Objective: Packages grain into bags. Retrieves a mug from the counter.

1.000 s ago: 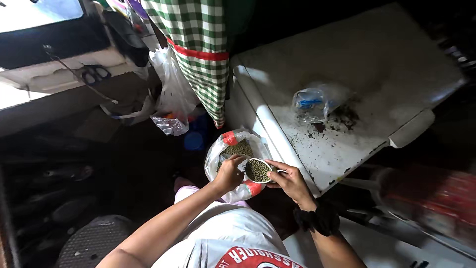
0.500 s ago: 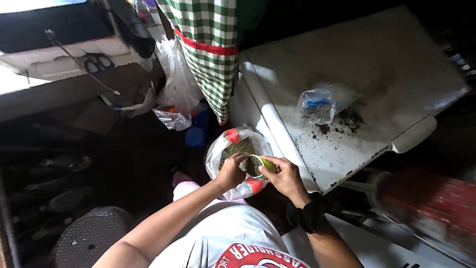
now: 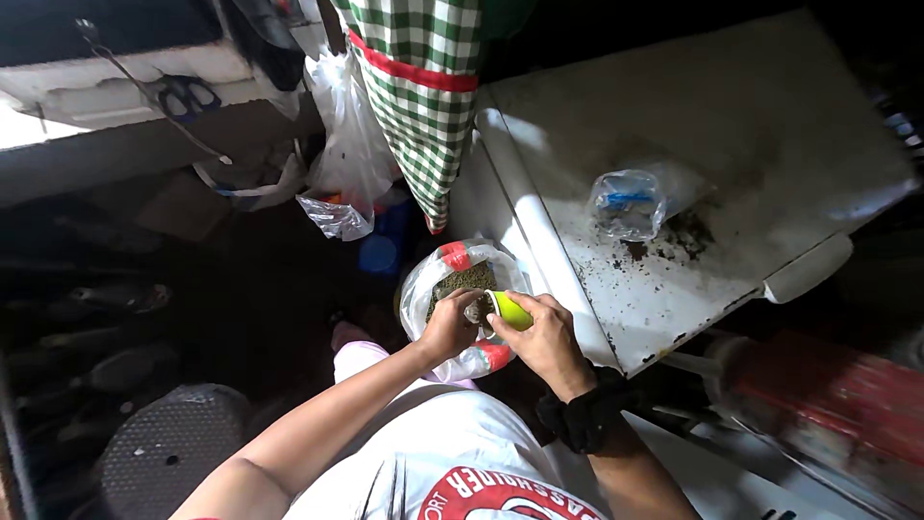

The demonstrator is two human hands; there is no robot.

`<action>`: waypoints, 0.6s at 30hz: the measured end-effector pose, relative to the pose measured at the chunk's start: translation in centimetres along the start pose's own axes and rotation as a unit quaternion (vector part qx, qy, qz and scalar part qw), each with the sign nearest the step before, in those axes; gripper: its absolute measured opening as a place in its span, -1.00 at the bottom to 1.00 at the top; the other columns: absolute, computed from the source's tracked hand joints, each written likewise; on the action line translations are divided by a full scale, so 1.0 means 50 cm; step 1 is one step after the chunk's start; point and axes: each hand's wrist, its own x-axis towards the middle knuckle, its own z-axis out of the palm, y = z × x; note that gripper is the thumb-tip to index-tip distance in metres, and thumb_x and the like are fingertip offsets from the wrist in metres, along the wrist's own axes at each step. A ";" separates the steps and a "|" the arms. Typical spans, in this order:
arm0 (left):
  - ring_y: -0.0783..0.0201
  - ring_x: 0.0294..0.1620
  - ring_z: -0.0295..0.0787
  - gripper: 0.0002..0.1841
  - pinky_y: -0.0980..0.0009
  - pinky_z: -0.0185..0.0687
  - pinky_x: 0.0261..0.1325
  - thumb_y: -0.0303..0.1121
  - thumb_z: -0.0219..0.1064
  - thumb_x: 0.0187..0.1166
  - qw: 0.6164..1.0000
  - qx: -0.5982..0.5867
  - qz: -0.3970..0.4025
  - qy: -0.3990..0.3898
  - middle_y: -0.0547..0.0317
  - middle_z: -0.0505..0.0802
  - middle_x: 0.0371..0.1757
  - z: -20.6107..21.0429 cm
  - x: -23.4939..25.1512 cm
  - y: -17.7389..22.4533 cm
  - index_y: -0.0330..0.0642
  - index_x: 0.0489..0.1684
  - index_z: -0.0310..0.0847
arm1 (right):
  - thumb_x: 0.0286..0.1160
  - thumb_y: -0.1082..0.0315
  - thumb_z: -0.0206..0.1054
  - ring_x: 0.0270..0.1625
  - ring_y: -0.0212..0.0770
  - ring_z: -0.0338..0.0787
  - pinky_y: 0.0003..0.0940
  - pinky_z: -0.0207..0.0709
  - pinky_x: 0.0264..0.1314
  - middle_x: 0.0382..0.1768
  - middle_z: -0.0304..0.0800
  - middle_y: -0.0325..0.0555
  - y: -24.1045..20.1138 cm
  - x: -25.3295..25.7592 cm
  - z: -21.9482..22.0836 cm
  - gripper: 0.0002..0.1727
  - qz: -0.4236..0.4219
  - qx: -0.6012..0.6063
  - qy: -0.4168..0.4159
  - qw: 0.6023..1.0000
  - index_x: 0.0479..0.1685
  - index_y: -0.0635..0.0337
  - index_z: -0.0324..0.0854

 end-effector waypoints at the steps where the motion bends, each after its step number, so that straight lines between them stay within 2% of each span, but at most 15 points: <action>1: 0.17 -0.01 0.89 -0.41 0.32 0.83 0.05 -0.60 0.40 0.36 1.000 -0.002 0.002 0.004 -0.19 0.66 0.50 -0.001 -0.001 -0.001 -0.32 0.51 0.55 | 0.26 -0.10 0.53 -0.04 0.01 0.83 -0.13 0.68 0.10 -0.08 0.85 0.16 -0.005 0.000 0.002 -0.38 -0.004 -0.007 0.003 1.000 0.20 0.18 0.84; 6: 0.16 -0.03 0.88 -0.41 0.30 0.83 0.02 -0.61 0.41 0.32 1.000 -0.008 0.003 0.018 -0.18 0.68 0.47 -0.001 -0.002 -0.006 -0.34 0.48 0.57 | 0.24 -0.09 0.55 -0.11 0.08 0.84 -0.12 0.73 -0.01 -0.05 0.81 0.28 -0.031 -0.005 0.015 -0.33 -0.047 -0.042 0.035 0.997 0.20 0.28 0.82; 10: 0.08 0.26 0.81 -0.43 0.24 0.71 0.29 -0.61 0.40 0.28 0.999 0.000 0.031 0.042 -0.22 0.72 0.43 -0.002 -0.006 -0.010 -0.41 0.42 0.61 | 0.18 -0.10 0.57 -0.17 0.10 0.85 -0.14 0.75 -0.13 -0.07 0.79 0.30 -0.045 -0.009 0.023 -0.28 -0.088 -0.078 0.060 0.991 0.19 0.35 0.80; 13: 0.09 0.26 0.81 -0.44 0.25 0.73 0.28 -0.61 0.41 0.26 0.998 -0.006 0.032 0.048 -0.21 0.73 0.42 -0.004 -0.008 -0.012 -0.40 0.38 0.63 | 0.16 -0.09 0.58 -0.15 0.12 0.87 -0.13 0.77 -0.13 -0.05 0.79 0.32 -0.048 -0.011 0.030 -0.26 -0.106 -0.091 0.066 0.988 0.20 0.39 0.79; 15: 0.12 0.20 0.84 -0.44 0.28 0.76 0.21 -0.61 0.42 0.25 0.998 -0.014 0.031 0.049 -0.21 0.72 0.43 -0.007 -0.010 -0.013 -0.40 0.38 0.64 | 0.14 -0.09 0.59 -0.16 0.12 0.86 -0.14 0.77 -0.14 -0.06 0.79 0.31 -0.049 -0.011 0.032 -0.26 -0.113 -0.089 0.067 0.987 0.19 0.39 0.79; 18: 0.24 -0.13 0.87 -0.44 0.37 0.80 -0.06 -0.59 0.42 0.28 0.999 -0.032 0.006 0.041 -0.17 0.71 0.44 -0.010 -0.012 -0.016 -0.35 0.40 0.64 | 0.14 -0.10 0.59 -0.18 0.08 0.86 -0.14 0.76 -0.14 -0.08 0.81 0.28 -0.044 -0.005 0.023 -0.27 -0.107 -0.068 0.059 0.990 0.17 0.36 0.81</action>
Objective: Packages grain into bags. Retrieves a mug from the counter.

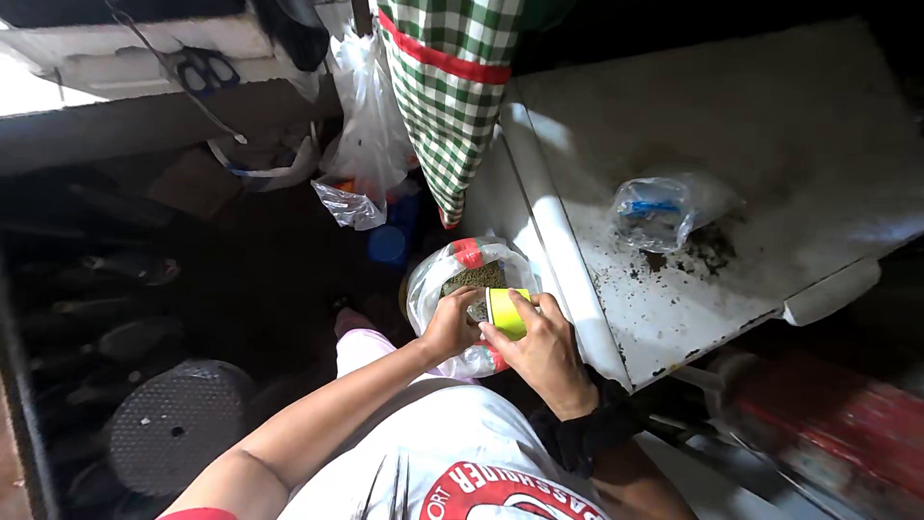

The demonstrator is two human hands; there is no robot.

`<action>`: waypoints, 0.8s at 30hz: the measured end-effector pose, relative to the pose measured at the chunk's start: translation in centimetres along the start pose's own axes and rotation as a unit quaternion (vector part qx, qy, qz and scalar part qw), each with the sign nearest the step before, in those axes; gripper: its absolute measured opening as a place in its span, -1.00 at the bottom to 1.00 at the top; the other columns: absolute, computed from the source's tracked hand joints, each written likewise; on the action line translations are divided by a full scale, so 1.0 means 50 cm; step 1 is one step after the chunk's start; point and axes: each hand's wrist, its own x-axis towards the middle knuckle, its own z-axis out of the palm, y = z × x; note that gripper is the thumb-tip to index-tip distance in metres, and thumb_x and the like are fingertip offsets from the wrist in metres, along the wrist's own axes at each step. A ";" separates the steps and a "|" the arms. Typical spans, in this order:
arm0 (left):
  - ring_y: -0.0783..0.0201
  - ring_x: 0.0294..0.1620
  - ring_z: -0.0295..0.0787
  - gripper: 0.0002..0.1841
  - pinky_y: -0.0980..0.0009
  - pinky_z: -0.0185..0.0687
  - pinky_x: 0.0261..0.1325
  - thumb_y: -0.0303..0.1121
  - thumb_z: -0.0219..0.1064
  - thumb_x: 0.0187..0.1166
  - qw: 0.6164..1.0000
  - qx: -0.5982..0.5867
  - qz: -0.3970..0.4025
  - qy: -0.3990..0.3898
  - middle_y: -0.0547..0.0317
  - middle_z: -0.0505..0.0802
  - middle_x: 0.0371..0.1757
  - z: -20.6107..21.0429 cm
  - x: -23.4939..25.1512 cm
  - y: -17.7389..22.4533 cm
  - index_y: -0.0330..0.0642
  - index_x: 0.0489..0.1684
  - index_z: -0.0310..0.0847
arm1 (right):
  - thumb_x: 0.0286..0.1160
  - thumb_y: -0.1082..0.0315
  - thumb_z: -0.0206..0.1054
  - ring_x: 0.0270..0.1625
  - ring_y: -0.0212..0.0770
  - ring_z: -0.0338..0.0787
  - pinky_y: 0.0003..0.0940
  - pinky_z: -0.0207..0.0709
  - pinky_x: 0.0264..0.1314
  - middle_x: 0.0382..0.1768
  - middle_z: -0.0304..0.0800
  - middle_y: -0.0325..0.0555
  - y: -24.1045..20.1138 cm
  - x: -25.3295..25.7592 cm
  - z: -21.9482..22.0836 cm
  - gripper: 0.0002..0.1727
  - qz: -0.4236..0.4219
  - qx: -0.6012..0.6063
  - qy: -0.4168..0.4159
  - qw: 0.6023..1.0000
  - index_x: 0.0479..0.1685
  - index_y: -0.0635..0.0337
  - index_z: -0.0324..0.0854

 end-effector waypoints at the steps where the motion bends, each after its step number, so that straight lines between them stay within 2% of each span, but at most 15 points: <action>1: 0.27 -0.20 0.86 -0.44 0.39 0.80 -0.10 -0.59 0.42 0.31 1.000 -0.006 -0.016 -0.005 -0.15 0.70 0.45 -0.001 -0.001 -0.002 -0.32 0.43 0.62 | 0.15 -0.11 0.59 -0.17 0.06 0.86 -0.13 0.76 -0.10 -0.09 0.82 0.26 0.006 0.004 -0.007 -0.28 0.009 0.014 -0.007 1.000 0.17 0.35 0.82; 4: 0.29 -0.21 0.88 -0.44 0.41 0.84 -0.07 -0.59 0.42 0.38 0.999 -0.014 -0.051 -0.012 -0.12 0.71 0.45 -0.011 -0.010 -0.003 -0.27 0.48 0.61 | 0.23 -0.13 0.57 -0.19 0.00 0.83 -0.10 0.71 -0.07 -0.14 0.85 0.17 0.044 0.026 -0.031 -0.32 0.051 0.069 -0.044 0.995 0.16 0.31 0.83; 6: 0.30 -0.22 0.88 -0.47 0.41 0.84 -0.06 -0.58 0.44 0.38 0.997 -0.027 -0.066 -0.005 -0.10 0.73 0.41 -0.018 -0.024 -0.006 -0.29 0.44 0.64 | 0.30 -0.10 0.55 -0.21 -0.08 0.83 -0.14 0.70 -0.07 -0.10 0.87 0.16 0.082 0.045 -0.023 -0.34 0.104 0.115 -0.096 0.983 0.22 0.29 0.80; 8: 0.32 -0.26 0.87 -0.51 0.41 0.85 -0.09 -0.58 0.45 0.38 0.997 -0.037 -0.069 -0.001 -0.08 0.77 0.36 -0.024 -0.043 -0.011 -0.30 0.38 0.67 | 0.42 -0.08 0.53 -0.10 -0.09 0.91 -0.13 0.80 0.04 0.06 0.86 0.16 0.125 0.072 0.017 -0.33 0.180 0.161 -0.190 0.952 0.37 0.26 0.70; 10: 0.34 -0.30 0.86 -0.54 0.41 0.85 -0.12 -0.59 0.44 0.39 0.997 -0.038 -0.069 -0.005 -0.04 0.80 0.30 -0.034 -0.064 -0.011 -0.29 0.34 0.70 | 0.46 -0.04 0.51 0.10 0.02 0.89 -0.03 0.75 0.24 0.19 0.81 0.22 0.152 0.096 0.098 -0.30 0.217 0.178 -0.245 0.928 0.45 0.30 0.61; 12: 0.37 -0.31 0.86 -0.57 0.44 0.86 -0.14 -0.60 0.44 0.39 0.997 -0.042 -0.068 -0.009 -0.01 0.81 0.29 -0.044 -0.085 -0.007 -0.27 0.30 0.73 | 0.46 0.02 0.52 0.39 0.17 0.73 0.07 0.50 0.53 0.32 0.72 0.34 0.146 0.118 0.188 -0.27 0.217 0.144 -0.258 0.930 0.49 0.39 0.54; 13: 0.38 -0.31 0.86 -0.58 0.45 0.86 -0.15 -0.60 0.44 0.40 0.997 -0.045 -0.067 -0.013 0.00 0.81 0.28 -0.050 -0.094 -0.003 -0.27 0.29 0.73 | 0.47 0.06 0.50 0.49 0.26 0.62 0.12 0.40 0.61 0.39 0.63 0.42 0.141 0.128 0.234 -0.27 0.211 0.111 -0.261 0.935 0.50 0.44 0.50; 15: 0.43 -0.34 0.85 -0.58 0.50 0.85 -0.17 -0.61 0.45 0.38 0.997 -0.046 -0.059 -0.019 0.02 0.82 0.26 -0.063 -0.111 0.003 -0.28 0.27 0.75 | 0.63 0.15 0.33 0.62 0.36 0.46 0.16 0.31 0.68 0.51 0.46 0.53 0.134 0.149 0.309 -0.35 0.178 0.012 -0.281 0.943 0.52 0.52 0.44; 17: 0.46 -0.34 0.85 -0.59 0.52 0.85 -0.18 -0.61 0.45 0.38 0.997 -0.044 -0.056 -0.032 0.07 0.83 0.24 -0.077 -0.123 0.007 -0.27 0.26 0.76 | 0.69 0.27 0.20 0.61 0.41 0.45 0.21 0.31 0.65 0.46 0.52 0.55 0.130 0.162 0.365 -0.51 0.141 -0.057 -0.283 0.947 0.40 0.52 0.56; 18: 0.46 -0.33 0.86 -0.59 0.52 0.86 -0.17 -0.61 0.45 0.38 0.997 -0.043 -0.056 -0.037 0.08 0.83 0.25 -0.083 -0.127 0.007 -0.26 0.26 0.76 | 0.69 0.29 0.20 0.65 0.39 0.41 0.22 0.27 0.68 0.51 0.49 0.51 0.117 0.172 0.380 -0.50 0.146 -0.057 -0.318 0.935 0.47 0.50 0.52; 21: 0.47 -0.31 0.86 -0.60 0.54 0.86 -0.18 -0.59 0.48 0.39 0.997 -0.052 -0.041 -0.050 0.11 0.84 0.23 -0.097 -0.141 0.004 -0.24 0.24 0.77 | 0.52 0.09 0.40 0.70 0.24 0.40 0.10 0.22 0.75 0.58 0.46 0.40 0.072 0.175 0.409 -0.28 0.152 0.016 -0.382 0.911 0.53 0.48 0.46; 24: 0.48 -0.31 0.86 -0.60 0.54 0.86 -0.19 -0.59 0.49 0.37 0.994 -0.073 -0.012 -0.083 0.12 0.85 0.22 -0.105 -0.149 0.005 -0.24 0.23 0.78 | 0.24 0.20 0.61 0.50 0.19 0.63 0.07 0.41 0.62 0.37 0.65 0.40 0.081 0.168 0.424 -0.22 0.194 0.180 -0.315 0.911 0.43 0.54 0.50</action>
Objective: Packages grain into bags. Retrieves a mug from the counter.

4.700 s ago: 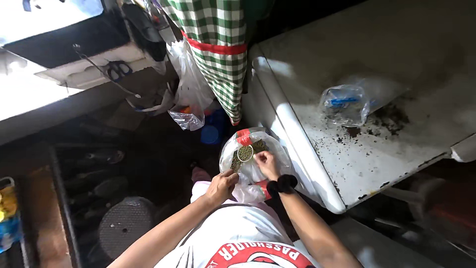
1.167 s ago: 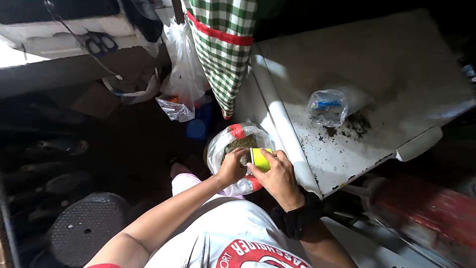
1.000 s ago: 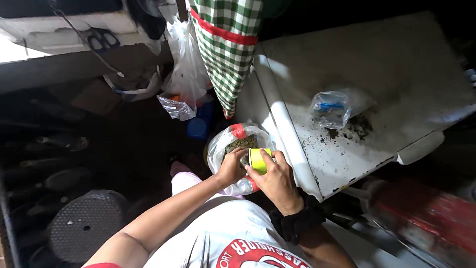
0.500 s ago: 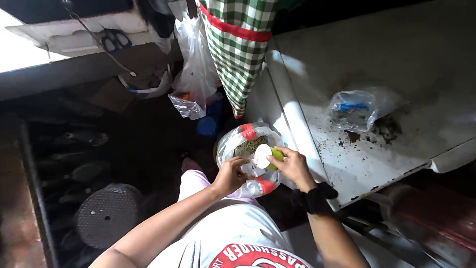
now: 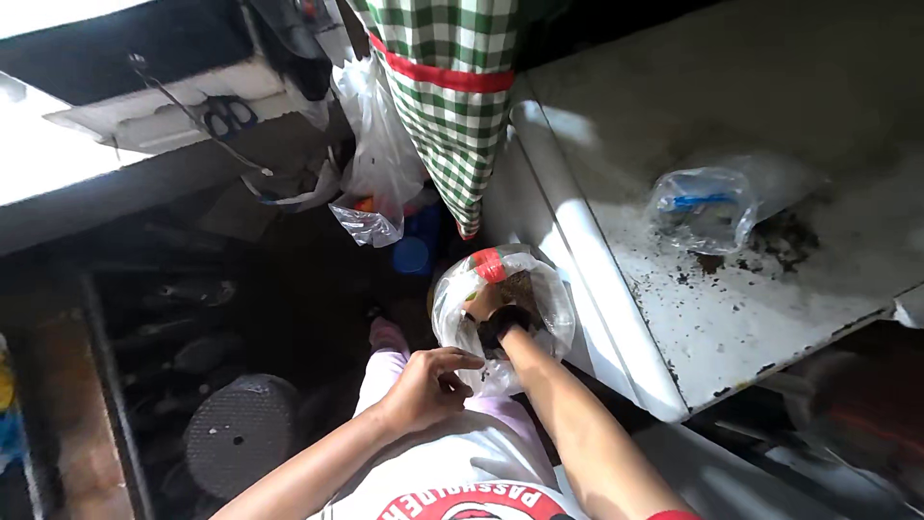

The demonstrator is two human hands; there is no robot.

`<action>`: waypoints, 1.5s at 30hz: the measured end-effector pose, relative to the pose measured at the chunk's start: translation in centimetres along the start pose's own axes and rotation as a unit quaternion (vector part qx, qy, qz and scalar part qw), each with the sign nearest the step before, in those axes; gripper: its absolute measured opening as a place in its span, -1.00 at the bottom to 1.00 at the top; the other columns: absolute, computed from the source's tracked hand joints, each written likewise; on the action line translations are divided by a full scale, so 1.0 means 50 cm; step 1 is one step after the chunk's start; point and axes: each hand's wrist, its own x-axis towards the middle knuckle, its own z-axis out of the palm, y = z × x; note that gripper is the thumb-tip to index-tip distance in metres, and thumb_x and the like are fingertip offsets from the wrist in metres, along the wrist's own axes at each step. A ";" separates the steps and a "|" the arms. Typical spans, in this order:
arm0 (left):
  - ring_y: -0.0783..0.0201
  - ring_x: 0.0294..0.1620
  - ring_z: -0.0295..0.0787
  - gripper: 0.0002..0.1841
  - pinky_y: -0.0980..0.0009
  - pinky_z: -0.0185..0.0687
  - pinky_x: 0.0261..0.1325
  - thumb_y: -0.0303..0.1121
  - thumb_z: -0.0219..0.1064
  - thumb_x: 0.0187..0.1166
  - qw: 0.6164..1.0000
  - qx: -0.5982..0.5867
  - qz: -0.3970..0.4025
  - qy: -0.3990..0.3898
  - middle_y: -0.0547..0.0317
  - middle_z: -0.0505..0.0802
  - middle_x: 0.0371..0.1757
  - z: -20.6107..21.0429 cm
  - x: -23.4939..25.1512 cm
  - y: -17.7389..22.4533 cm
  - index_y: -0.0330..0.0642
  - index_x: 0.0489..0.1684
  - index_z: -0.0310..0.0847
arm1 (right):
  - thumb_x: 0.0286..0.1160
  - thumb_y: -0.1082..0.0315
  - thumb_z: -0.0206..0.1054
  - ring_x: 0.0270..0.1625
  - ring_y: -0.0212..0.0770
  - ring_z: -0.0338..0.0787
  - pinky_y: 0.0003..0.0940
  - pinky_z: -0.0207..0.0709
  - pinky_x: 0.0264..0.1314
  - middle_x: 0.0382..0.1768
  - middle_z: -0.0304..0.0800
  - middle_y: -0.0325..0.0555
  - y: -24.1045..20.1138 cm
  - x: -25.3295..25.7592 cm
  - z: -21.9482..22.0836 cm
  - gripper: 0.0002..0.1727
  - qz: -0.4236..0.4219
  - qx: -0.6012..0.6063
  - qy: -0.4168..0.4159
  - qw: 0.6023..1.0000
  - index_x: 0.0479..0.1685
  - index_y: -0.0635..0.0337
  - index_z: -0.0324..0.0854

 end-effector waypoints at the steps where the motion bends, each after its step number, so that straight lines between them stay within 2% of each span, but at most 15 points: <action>1: 0.49 -0.30 0.86 -0.61 0.56 0.85 -0.18 -0.58 0.48 0.37 1.000 0.007 0.009 -0.013 0.11 0.85 0.23 -0.001 -0.001 0.002 -0.24 0.22 0.78 | 0.22 0.28 0.64 0.43 0.17 0.69 0.06 0.48 0.56 0.33 0.68 0.39 0.021 0.010 -0.003 -0.22 0.003 0.080 0.000 0.997 0.46 0.52 0.47; 4: 0.49 -0.27 0.85 -0.62 0.56 0.82 -0.16 -0.56 0.48 0.38 0.999 0.034 0.021 -0.033 0.09 0.84 0.26 -0.002 0.002 0.004 -0.23 0.22 0.79 | 0.45 0.48 0.46 0.23 0.05 0.80 -0.05 0.72 0.27 0.32 0.68 0.29 0.063 -0.006 -0.033 -0.40 0.068 0.297 -0.019 0.952 0.53 0.37 0.45; 6: 0.49 -0.30 0.85 -0.62 0.56 0.83 -0.17 -0.57 0.49 0.38 0.999 0.030 0.017 -0.024 0.09 0.85 0.24 0.001 0.006 0.001 -0.23 0.21 0.79 | 0.44 0.58 0.38 0.11 0.01 0.84 -0.06 0.81 0.05 0.30 0.70 0.23 0.080 -0.047 -0.061 -0.41 0.069 0.374 -0.001 0.925 0.55 0.29 0.47; 7: 0.49 -0.32 0.85 -0.61 0.55 0.84 -0.18 -0.58 0.50 0.37 1.000 0.023 0.014 -0.012 0.09 0.85 0.22 0.003 0.009 0.000 -0.24 0.21 0.78 | 0.39 0.59 0.37 0.09 0.01 0.86 -0.06 0.83 0.01 0.29 0.71 0.23 0.089 -0.070 -0.080 -0.38 0.050 0.376 0.004 0.925 0.55 0.29 0.47; 10: 0.46 -0.36 0.85 -0.59 0.51 0.86 -0.19 -0.59 0.49 0.37 1.000 0.003 -0.011 0.023 0.07 0.85 0.17 0.012 0.024 0.014 -0.29 0.24 0.75 | 0.46 0.50 0.35 0.08 -0.05 0.86 -0.15 0.83 -0.01 0.32 0.68 0.24 0.094 -0.165 -0.152 -0.41 -0.021 0.316 0.013 0.948 0.56 0.36 0.46; 14: 0.36 -0.31 0.89 -0.55 0.42 0.90 -0.14 -0.60 0.48 0.37 0.998 -0.005 -0.040 0.051 -0.02 0.80 0.25 0.033 0.058 0.038 -0.33 0.30 0.70 | 0.51 0.18 0.37 -0.11 -0.24 0.92 -0.28 0.86 -0.14 0.18 0.84 0.03 0.073 -0.314 -0.245 -0.47 -0.134 0.187 0.109 0.967 0.45 0.21 0.65; 16: 0.33 -0.29 0.89 -0.53 0.42 0.89 -0.12 -0.60 0.49 0.37 0.997 -0.002 -0.045 0.056 -0.05 0.78 0.27 0.043 0.079 0.050 -0.33 0.33 0.67 | 0.48 0.00 0.39 -0.12 -0.33 0.88 -0.42 0.80 -0.16 0.07 0.86 -0.04 0.047 -0.380 -0.281 -0.45 -0.183 0.096 0.174 0.963 0.36 0.12 0.74; 18: 0.33 -0.28 0.88 -0.50 0.43 0.88 -0.12 -0.60 0.49 0.37 0.997 0.012 -0.052 0.058 -0.08 0.75 0.33 0.051 0.096 0.063 -0.33 0.37 0.65 | 0.43 -0.09 0.40 -0.16 -0.37 0.83 -0.49 0.73 -0.18 -0.08 0.87 -0.08 0.012 -0.430 -0.301 -0.45 -0.216 0.012 0.231 0.949 0.27 0.06 0.82; 20: 0.31 -0.27 0.89 -0.47 0.42 0.88 -0.10 -0.59 0.49 0.37 0.996 0.023 -0.062 0.053 -0.11 0.72 0.39 0.057 0.108 0.074 -0.32 0.42 0.63 | 0.36 -0.12 0.42 -0.19 -0.29 0.82 -0.38 0.69 -0.16 -0.16 0.87 -0.07 -0.021 -0.460 -0.300 -0.45 -0.232 -0.058 0.272 0.932 0.20 0.03 0.86; 23: 0.31 -0.25 0.89 -0.45 0.41 0.87 -0.08 -0.58 0.50 0.37 0.996 0.026 -0.066 0.056 -0.10 0.71 0.40 0.064 0.118 0.075 -0.30 0.44 0.61 | 0.29 -0.17 0.43 -0.29 -0.15 0.80 -0.19 0.67 -0.27 -0.23 0.84 0.00 -0.056 -0.469 -0.274 -0.43 -0.225 -0.131 0.295 0.919 0.16 0.01 0.89; 27: 0.29 -0.25 0.88 -0.48 0.40 0.86 -0.09 -0.58 0.50 0.34 0.996 0.024 -0.038 0.074 -0.12 0.74 0.33 0.068 0.119 0.067 -0.34 0.37 0.63 | 0.29 -0.19 0.40 -0.35 -0.03 0.80 -0.11 0.64 -0.37 -0.22 0.82 0.11 -0.090 -0.463 -0.242 -0.40 -0.204 -0.189 0.291 0.915 0.17 0.04 0.89; 31: 0.29 -0.24 0.86 -0.49 0.40 0.83 -0.09 -0.56 0.50 0.32 0.996 0.023 -0.015 0.084 -0.15 0.76 0.29 0.067 0.116 0.064 -0.36 0.34 0.65 | 0.28 -0.22 0.39 -0.39 -0.02 0.78 -0.12 0.61 -0.43 -0.26 0.80 0.12 -0.109 -0.466 -0.234 -0.37 -0.209 -0.223 0.302 0.903 0.14 0.07 0.90; 36: 0.22 -0.15 0.88 -0.47 0.35 0.84 -0.02 -0.56 0.51 0.32 0.997 0.023 -0.006 0.076 -0.16 0.75 0.30 0.067 0.115 0.054 -0.35 0.37 0.63 | 0.29 -0.22 0.39 -0.38 0.01 0.80 -0.12 0.61 -0.44 -0.23 0.81 0.16 -0.125 -0.470 -0.236 -0.37 -0.217 -0.263 0.315 0.886 0.15 0.07 0.89; 39: 0.21 -0.17 0.86 -0.48 0.34 0.82 -0.03 -0.58 0.49 0.30 0.997 0.028 0.000 0.077 -0.17 0.75 0.29 0.067 0.114 0.055 -0.36 0.36 0.64 | 0.29 -0.22 0.40 -0.38 0.02 0.80 -0.10 0.62 -0.44 -0.20 0.81 0.17 -0.131 -0.470 -0.233 -0.36 -0.221 -0.278 0.316 0.880 0.18 0.07 0.88; 45: 0.17 -0.11 0.84 -0.54 0.29 0.77 0.00 -0.58 0.43 0.29 0.995 0.045 0.028 0.086 -0.19 0.79 0.21 0.064 0.115 0.053 -0.39 0.25 0.69 | 0.25 -0.25 0.41 -0.37 0.03 0.81 -0.11 0.60 -0.47 -0.16 0.81 0.17 -0.141 -0.472 -0.222 -0.33 -0.222 -0.309 0.321 0.867 0.18 0.06 0.88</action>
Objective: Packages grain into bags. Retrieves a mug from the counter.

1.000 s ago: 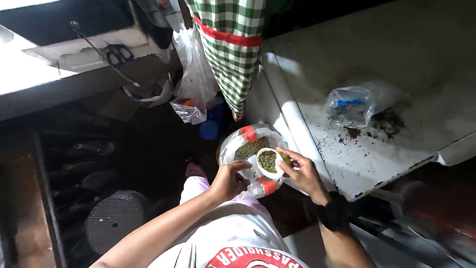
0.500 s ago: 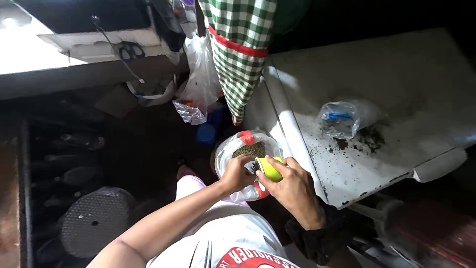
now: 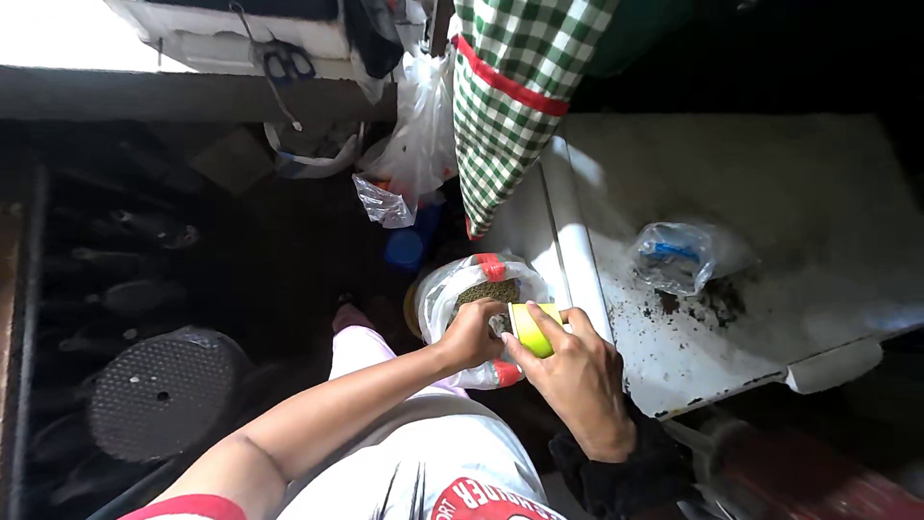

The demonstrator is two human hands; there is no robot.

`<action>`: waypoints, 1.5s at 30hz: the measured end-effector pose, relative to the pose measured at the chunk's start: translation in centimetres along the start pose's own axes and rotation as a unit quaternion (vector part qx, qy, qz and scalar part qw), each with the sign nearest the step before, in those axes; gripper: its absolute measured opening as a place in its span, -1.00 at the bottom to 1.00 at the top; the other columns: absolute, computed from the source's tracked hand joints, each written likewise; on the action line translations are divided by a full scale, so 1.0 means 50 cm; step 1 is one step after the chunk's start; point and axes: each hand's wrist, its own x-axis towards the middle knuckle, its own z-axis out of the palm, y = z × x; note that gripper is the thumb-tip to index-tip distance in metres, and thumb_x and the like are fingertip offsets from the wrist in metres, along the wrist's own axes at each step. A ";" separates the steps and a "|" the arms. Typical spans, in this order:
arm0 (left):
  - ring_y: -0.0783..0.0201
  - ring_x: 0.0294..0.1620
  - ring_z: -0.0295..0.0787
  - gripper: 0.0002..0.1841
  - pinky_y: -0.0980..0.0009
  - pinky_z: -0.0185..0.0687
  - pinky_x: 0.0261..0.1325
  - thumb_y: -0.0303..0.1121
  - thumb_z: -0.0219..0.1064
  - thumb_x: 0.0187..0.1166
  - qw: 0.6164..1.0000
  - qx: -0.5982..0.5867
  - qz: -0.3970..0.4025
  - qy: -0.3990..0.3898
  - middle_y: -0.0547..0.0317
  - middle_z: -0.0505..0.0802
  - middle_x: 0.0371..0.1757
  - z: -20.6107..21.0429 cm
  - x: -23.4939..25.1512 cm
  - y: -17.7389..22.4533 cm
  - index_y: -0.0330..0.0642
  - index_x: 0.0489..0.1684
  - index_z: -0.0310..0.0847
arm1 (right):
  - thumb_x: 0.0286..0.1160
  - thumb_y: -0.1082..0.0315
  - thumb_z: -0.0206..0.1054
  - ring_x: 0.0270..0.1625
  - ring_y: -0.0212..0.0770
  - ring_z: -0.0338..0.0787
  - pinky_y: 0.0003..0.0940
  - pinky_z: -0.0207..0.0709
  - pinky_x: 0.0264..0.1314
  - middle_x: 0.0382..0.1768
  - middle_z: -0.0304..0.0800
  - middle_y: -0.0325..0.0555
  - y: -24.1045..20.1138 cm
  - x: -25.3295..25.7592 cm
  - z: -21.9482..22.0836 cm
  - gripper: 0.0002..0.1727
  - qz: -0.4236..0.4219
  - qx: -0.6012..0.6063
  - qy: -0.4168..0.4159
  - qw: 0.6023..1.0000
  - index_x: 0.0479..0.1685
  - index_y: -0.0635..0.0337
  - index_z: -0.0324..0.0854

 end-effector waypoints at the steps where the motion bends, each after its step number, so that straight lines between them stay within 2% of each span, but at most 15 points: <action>1: 0.15 -0.06 0.85 -0.55 0.27 0.76 0.03 -0.58 0.42 0.28 1.000 0.002 0.005 0.003 -0.19 0.80 0.21 0.000 0.000 -0.001 -0.39 0.23 0.70 | 0.24 -0.25 0.42 -0.38 0.02 0.81 -0.11 0.60 -0.48 -0.16 0.81 0.17 -0.002 0.000 0.000 -0.34 -0.003 -0.003 0.001 1.000 0.18 0.05 0.88; 5: 0.13 -0.04 0.84 -0.56 0.25 0.75 0.07 -0.57 0.44 0.29 1.000 -0.002 0.002 0.001 -0.20 0.80 0.21 0.001 0.002 -0.001 -0.40 0.22 0.70 | 0.25 -0.25 0.43 -0.38 0.02 0.81 -0.12 0.59 -0.49 -0.18 0.81 0.17 0.002 -0.001 0.000 -0.36 -0.016 0.004 0.008 1.000 0.14 0.04 0.90; 11: 0.23 -0.19 0.88 -0.44 0.34 0.85 -0.05 -0.58 0.48 0.38 0.997 -0.041 -0.065 -0.028 -0.13 0.70 0.41 -0.010 0.001 0.002 -0.28 0.46 0.59 | 0.27 -0.26 0.43 -0.33 0.10 0.82 0.01 0.61 -0.40 -0.15 0.81 0.22 0.045 -0.002 0.015 -0.35 0.033 0.011 -0.020 0.999 0.14 0.07 0.89; 15: 0.26 -0.22 0.88 -0.45 0.37 0.85 -0.06 -0.62 0.46 0.38 0.996 -0.044 -0.073 -0.026 -0.11 0.71 0.39 -0.023 -0.004 0.006 -0.28 0.45 0.60 | 0.37 -0.19 0.48 0.04 0.28 0.82 0.21 0.64 0.04 0.10 0.77 0.35 0.090 0.012 0.085 -0.33 0.136 0.036 -0.183 0.973 0.33 0.11 0.78; 18: 0.30 -0.25 0.86 -0.45 0.40 0.84 -0.07 -0.62 0.46 0.40 0.996 -0.034 -0.081 -0.029 -0.10 0.72 0.37 -0.030 -0.004 0.013 -0.28 0.46 0.59 | 0.54 -0.14 0.41 0.37 0.25 0.69 0.15 0.55 0.40 0.42 0.60 0.31 0.118 0.025 0.150 -0.28 0.161 0.076 -0.308 0.935 0.62 0.07 0.55; 20: 0.30 -0.26 0.87 -0.46 0.38 0.85 -0.07 -0.61 0.46 0.39 0.995 -0.028 -0.087 -0.030 -0.09 0.74 0.36 -0.034 -0.001 0.017 -0.28 0.45 0.60 | 0.67 0.00 0.32 0.48 0.25 0.65 0.13 0.52 0.48 0.60 0.46 0.30 0.126 0.019 0.162 -0.36 0.129 0.109 -0.302 0.938 0.66 0.10 0.49; 23: 0.28 -0.23 0.89 -0.49 0.37 0.86 -0.05 -0.62 0.47 0.40 0.995 -0.018 -0.090 -0.031 -0.11 0.75 0.33 -0.043 0.006 0.021 -0.29 0.41 0.62 | 0.56 0.48 0.19 0.05 0.18 0.84 0.07 0.73 0.03 0.22 0.75 0.27 0.124 0.009 0.151 -0.65 -0.012 0.191 -0.103 0.976 0.15 0.14 0.84; 25: 0.29 -0.24 0.89 -0.50 0.37 0.86 -0.05 -0.62 0.47 0.39 0.995 -0.010 -0.091 -0.034 -0.10 0.77 0.31 -0.044 0.014 0.022 -0.28 0.39 0.64 | 0.41 0.59 0.13 -0.12 0.09 0.83 0.03 0.74 -0.15 0.07 0.75 0.19 0.110 0.026 0.125 -0.55 -0.090 0.206 -0.117 0.967 0.12 0.05 0.86; 29: 0.28 -0.25 0.89 -0.54 0.36 0.86 -0.05 -0.59 0.48 0.41 0.995 0.014 -0.093 -0.039 -0.11 0.82 0.21 -0.045 0.031 0.031 -0.31 0.35 0.66 | 0.58 0.45 0.17 0.15 0.25 0.77 0.24 0.57 0.19 0.37 0.59 0.25 0.060 0.086 0.082 -0.61 -0.058 0.069 -0.399 0.913 0.34 0.14 0.69; 34: 0.29 -0.32 0.88 -0.56 0.35 0.85 -0.06 -0.58 0.47 0.44 0.992 0.013 -0.116 -0.046 -0.12 0.87 0.05 -0.070 0.047 0.033 -0.32 0.34 0.66 | 0.52 0.35 0.30 -0.09 0.21 0.83 0.21 0.65 -0.06 -0.02 0.77 0.20 0.100 0.071 0.090 -0.78 -0.115 0.101 -0.280 0.948 0.01 0.13 0.81; 37: 0.26 -0.30 0.89 -0.65 0.31 0.84 -0.03 -0.56 0.47 0.46 0.992 0.032 -0.110 -0.060 -0.12 0.90 -0.05 -0.070 0.056 0.029 -0.34 0.23 0.72 | 0.38 0.35 0.46 -0.17 0.17 0.83 0.13 0.68 -0.15 -0.06 0.76 0.22 0.104 0.055 0.075 -0.80 -0.118 0.120 -0.232 0.958 -0.07 0.20 0.82; 39: 0.23 -0.25 0.89 -0.73 0.27 0.82 0.02 -0.55 0.46 0.46 0.991 0.057 -0.096 -0.070 -0.10 0.90 -0.05 -0.062 0.057 0.028 -0.37 0.11 0.77 | 0.19 0.28 0.65 -0.09 0.15 0.84 0.06 0.74 -0.06 0.13 0.73 0.27 0.097 0.050 0.079 -0.52 -0.088 0.160 -0.210 0.960 0.13 0.29 0.73; 41: 0.25 -0.26 0.87 -0.83 0.26 0.81 0.01 -0.55 0.47 0.44 0.993 0.063 -0.070 -0.076 -0.05 0.91 -0.15 -0.057 0.057 0.034 -0.38 -0.07 0.82 | 0.08 0.25 0.74 0.05 0.18 0.84 0.09 0.70 0.13 0.33 0.68 0.34 0.084 0.048 0.102 -0.10 -0.048 0.195 -0.216 0.956 0.54 0.35 0.47; 42: 0.29 -0.28 0.85 -0.87 0.27 0.79 -0.01 -0.54 0.49 0.42 0.994 0.059 -0.052 -0.078 0.00 0.91 -0.23 -0.057 0.057 0.039 -0.37 -0.16 0.83 | 0.15 0.27 0.70 0.04 0.15 0.85 0.07 0.70 0.17 0.26 0.74 0.32 0.081 0.045 0.120 -0.11 -0.038 0.216 -0.209 0.953 0.59 0.39 0.44; 45: 0.36 -0.39 0.84 -0.89 0.36 0.83 -0.15 -0.53 0.46 0.51 0.997 -0.015 -0.001 -0.073 0.03 0.90 -0.30 -0.091 0.052 0.076 -0.40 -0.15 0.80 | 0.45 0.40 0.41 -0.32 -0.16 0.92 -0.17 0.83 -0.10 -0.30 0.93 0.03 0.086 0.040 0.136 -0.79 -0.023 0.299 -0.123 0.946 -0.10 0.37 0.82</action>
